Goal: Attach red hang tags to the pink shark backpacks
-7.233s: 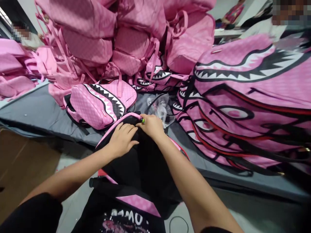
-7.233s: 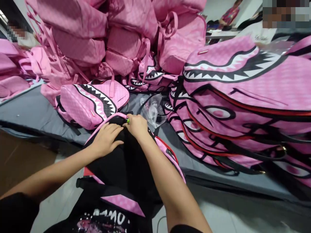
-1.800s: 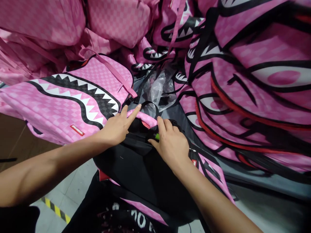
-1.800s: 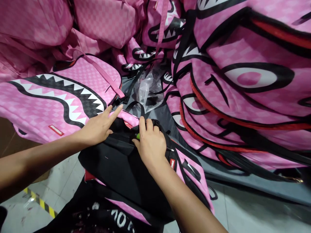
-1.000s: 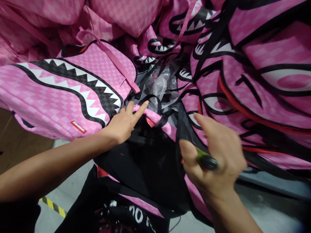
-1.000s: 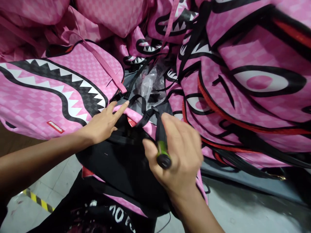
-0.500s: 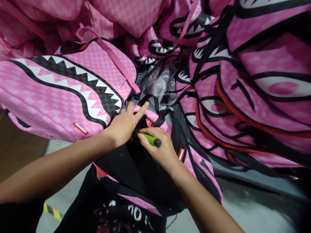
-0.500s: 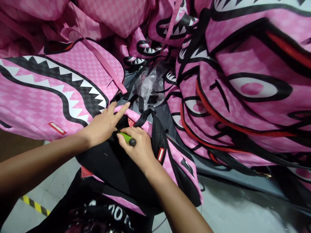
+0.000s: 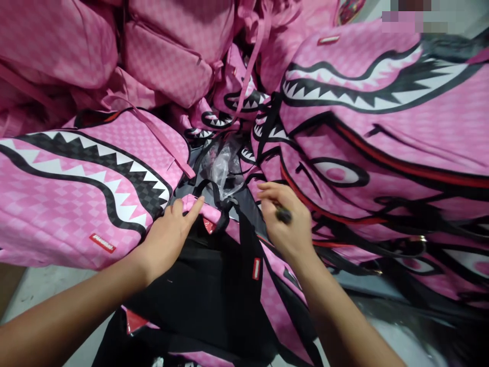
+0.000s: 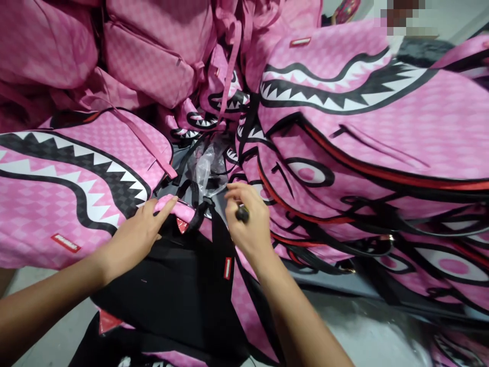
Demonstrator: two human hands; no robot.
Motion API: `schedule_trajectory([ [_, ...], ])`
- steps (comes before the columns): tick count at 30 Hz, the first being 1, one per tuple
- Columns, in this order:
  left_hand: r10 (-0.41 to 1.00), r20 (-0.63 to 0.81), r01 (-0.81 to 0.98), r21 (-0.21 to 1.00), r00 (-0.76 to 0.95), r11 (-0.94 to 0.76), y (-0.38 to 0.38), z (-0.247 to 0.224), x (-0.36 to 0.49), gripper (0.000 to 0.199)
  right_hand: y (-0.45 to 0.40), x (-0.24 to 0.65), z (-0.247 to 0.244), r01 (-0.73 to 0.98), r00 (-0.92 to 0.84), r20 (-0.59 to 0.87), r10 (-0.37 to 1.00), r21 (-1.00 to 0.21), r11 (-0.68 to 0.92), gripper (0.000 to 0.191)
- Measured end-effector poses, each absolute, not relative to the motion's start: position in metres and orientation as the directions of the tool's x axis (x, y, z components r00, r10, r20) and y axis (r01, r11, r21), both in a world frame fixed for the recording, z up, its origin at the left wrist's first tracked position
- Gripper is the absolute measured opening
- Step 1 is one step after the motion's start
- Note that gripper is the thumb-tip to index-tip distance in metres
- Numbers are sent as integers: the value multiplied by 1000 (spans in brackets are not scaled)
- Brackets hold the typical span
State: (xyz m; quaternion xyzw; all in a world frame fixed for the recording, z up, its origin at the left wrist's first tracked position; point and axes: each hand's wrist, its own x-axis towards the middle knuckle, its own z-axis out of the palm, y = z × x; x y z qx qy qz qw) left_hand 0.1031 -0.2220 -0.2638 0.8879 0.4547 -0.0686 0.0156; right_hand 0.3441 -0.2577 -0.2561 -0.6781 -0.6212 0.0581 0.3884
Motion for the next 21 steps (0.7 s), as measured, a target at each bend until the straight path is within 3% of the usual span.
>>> schedule_trajectory([
  [2, 821, -117, 820, -73, 559, -568, -224, -267, 104, 91, -220, 359, -277, 916, 173, 189, 967, -391, -87, 36],
  [4, 830, -95, 824, -105, 549, -557, -224, -272, 105, 91, -179, 364, -302, 992, 27, -74, 997, -118, -35, 39],
  [6, 838, -77, 829, -122, 541, -546, -223, -277, 106, 93, -144, 362, -322, 999, -42, -151, 988, -1, 43, 36],
  [11, 854, -41, 844, -135, 518, -518, -219, -288, 105, 99, -104, 353, -351, 990, -82, -139, 987, 104, 97, 35],
  [17, 862, -22, 854, -129, 506, -504, -220, -288, 105, 94, -117, 350, -368, 978, -65, -144, 987, 189, 92, 37],
  [21, 857, -19, 850, -118, 515, -514, -220, -286, 106, 90, -128, 354, -363, 974, -81, -132, 988, 201, 107, 29],
])
